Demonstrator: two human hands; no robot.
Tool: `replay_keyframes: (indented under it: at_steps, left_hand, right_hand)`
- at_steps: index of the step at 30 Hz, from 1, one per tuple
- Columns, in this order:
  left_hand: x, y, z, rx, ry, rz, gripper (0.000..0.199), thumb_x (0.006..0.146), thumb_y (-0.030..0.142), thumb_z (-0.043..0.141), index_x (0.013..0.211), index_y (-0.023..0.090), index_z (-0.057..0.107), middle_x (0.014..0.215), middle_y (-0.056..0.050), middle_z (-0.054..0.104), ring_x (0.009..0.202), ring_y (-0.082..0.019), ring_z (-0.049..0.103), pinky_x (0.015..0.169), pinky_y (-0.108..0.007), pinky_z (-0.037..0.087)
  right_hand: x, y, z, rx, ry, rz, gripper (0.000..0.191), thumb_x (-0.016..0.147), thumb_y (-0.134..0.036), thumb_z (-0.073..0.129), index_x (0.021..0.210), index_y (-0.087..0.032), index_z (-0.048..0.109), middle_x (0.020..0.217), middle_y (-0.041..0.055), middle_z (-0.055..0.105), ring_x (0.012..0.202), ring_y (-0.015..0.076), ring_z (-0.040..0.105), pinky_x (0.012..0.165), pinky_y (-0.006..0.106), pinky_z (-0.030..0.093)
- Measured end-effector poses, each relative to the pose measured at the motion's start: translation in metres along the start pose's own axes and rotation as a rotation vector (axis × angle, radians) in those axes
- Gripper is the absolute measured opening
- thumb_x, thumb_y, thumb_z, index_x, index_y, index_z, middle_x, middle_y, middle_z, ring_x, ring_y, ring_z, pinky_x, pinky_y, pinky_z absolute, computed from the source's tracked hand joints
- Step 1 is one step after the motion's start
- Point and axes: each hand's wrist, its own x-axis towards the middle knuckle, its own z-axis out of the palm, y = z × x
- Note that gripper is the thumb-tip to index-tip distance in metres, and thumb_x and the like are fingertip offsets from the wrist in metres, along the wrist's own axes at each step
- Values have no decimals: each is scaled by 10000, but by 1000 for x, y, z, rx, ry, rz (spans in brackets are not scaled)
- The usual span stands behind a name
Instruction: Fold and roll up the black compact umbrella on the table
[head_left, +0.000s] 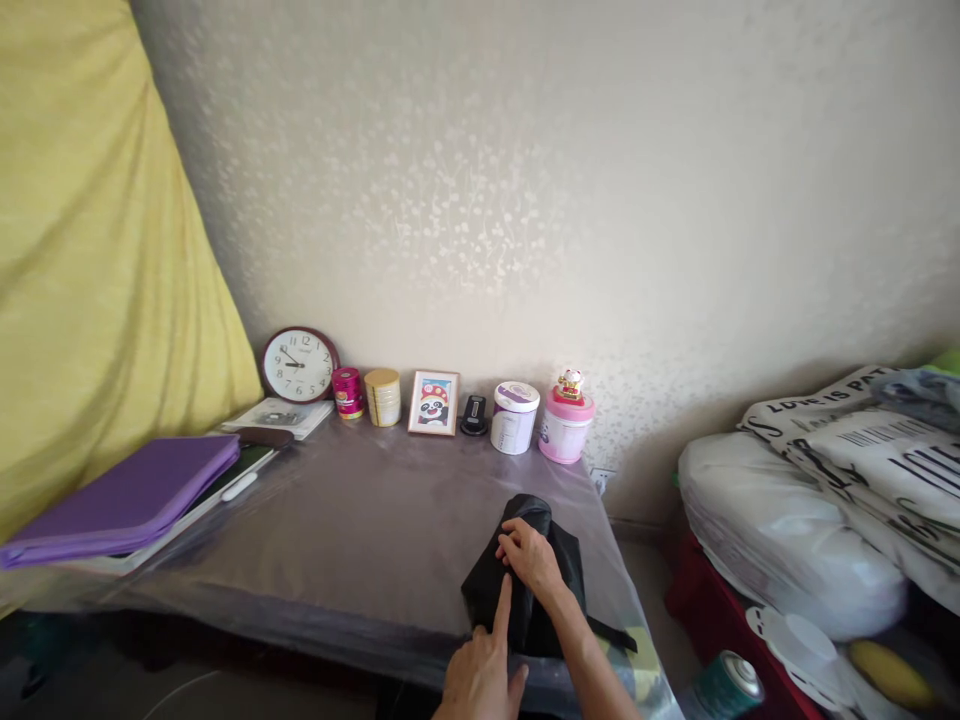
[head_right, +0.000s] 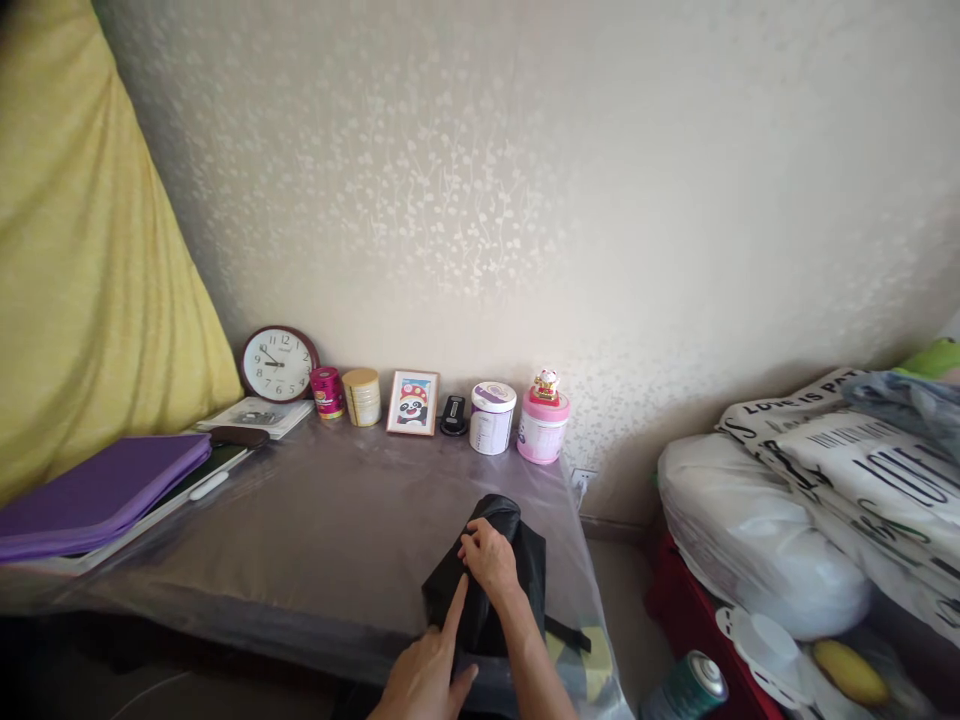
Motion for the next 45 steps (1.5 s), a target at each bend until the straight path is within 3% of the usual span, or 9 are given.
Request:
replay_keyframes:
  at_steps: [4, 8, 11, 17, 24, 29, 33, 40, 45]
  left_hand:
    - [12, -1, 9, -24, -4, -24, 773, 790, 207, 432, 1367, 191, -83, 946, -98, 638, 864, -222, 604, 730, -307, 426]
    - [14, -3, 15, -35, 29, -10, 730, 794, 184, 408, 1373, 159, -36, 968, -111, 637, 869, -222, 603, 752, -303, 417]
    - [12, -2, 13, -33, 8, -24, 717, 800, 184, 391, 1370, 158, -43, 969, -113, 639, 860, -222, 605, 741, -301, 421]
    - [13, 2, 8, -31, -31, -80, 707, 813, 206, 372, 1360, 171, -75, 930, -103, 652, 826, -208, 615, 711, -280, 425]
    - [18, 1, 9, -50, -81, -142, 726, 818, 230, 371, 1351, 131, -112, 962, -129, 644, 869, -241, 606, 737, -324, 429]
    - [16, 2, 6, -93, -78, -145, 719, 817, 233, 365, 1358, 78, -82, 985, -146, 631, 905, -251, 591, 760, -342, 425]
    - [14, 2, 4, -114, -75, -148, 703, 820, 232, 364, 1364, 63, -49, 994, -149, 624, 921, -258, 583, 773, -352, 423]
    - [10, -4, 12, -103, 32, -98, 651, 849, 286, 348, 1374, 67, 31, 996, -143, 614, 911, -222, 580, 779, -297, 406]
    - [11, -9, 14, -156, 33, -97, 649, 854, 326, 341, 1376, 89, 37, 998, -129, 614, 916, -201, 581, 762, -271, 405]
  right_hand:
    - [-13, 1, 1, -22, 63, -83, 207, 780, -198, 409, 908, -220, 570, 693, -23, 671, 656, 126, 613, 608, 224, 432]
    - [-39, 12, 4, -70, 208, -374, 228, 835, -208, 385, 902, -239, 601, 935, 31, 649, 900, 164, 579, 816, 308, 439]
    - [-48, 28, 6, -153, 267, -467, 240, 850, -217, 393, 975, -228, 597, 1107, 61, 591, 1083, 201, 489, 932, 394, 384]
    - [-11, 63, 6, -249, 351, -424, 322, 867, -269, 370, 1135, -194, 533, 1244, 89, 504, 1199, 223, 392, 980, 451, 331]
    - [41, 80, -5, -203, 295, -380, 347, 872, -288, 318, 1105, -198, 559, 1225, 78, 521, 1191, 211, 402, 985, 429, 311]
    - [66, 78, -12, -105, 173, -209, 315, 853, -292, 335, 991, -222, 609, 1057, 34, 624, 1020, 155, 540, 945, 309, 352]
    - [68, 80, -23, -101, 257, -41, 304, 827, -298, 350, 931, -200, 619, 993, 65, 648, 989, 190, 562, 918, 315, 364]
    - [5, 110, -53, -11, 438, 268, 374, 785, -397, 345, 936, -167, 598, 939, 94, 649, 894, 216, 598, 782, 310, 446]
    - [-41, 123, -53, 302, 356, 388, 370, 729, -456, 417, 906, -180, 588, 924, 78, 644, 874, 192, 608, 630, 246, 493]
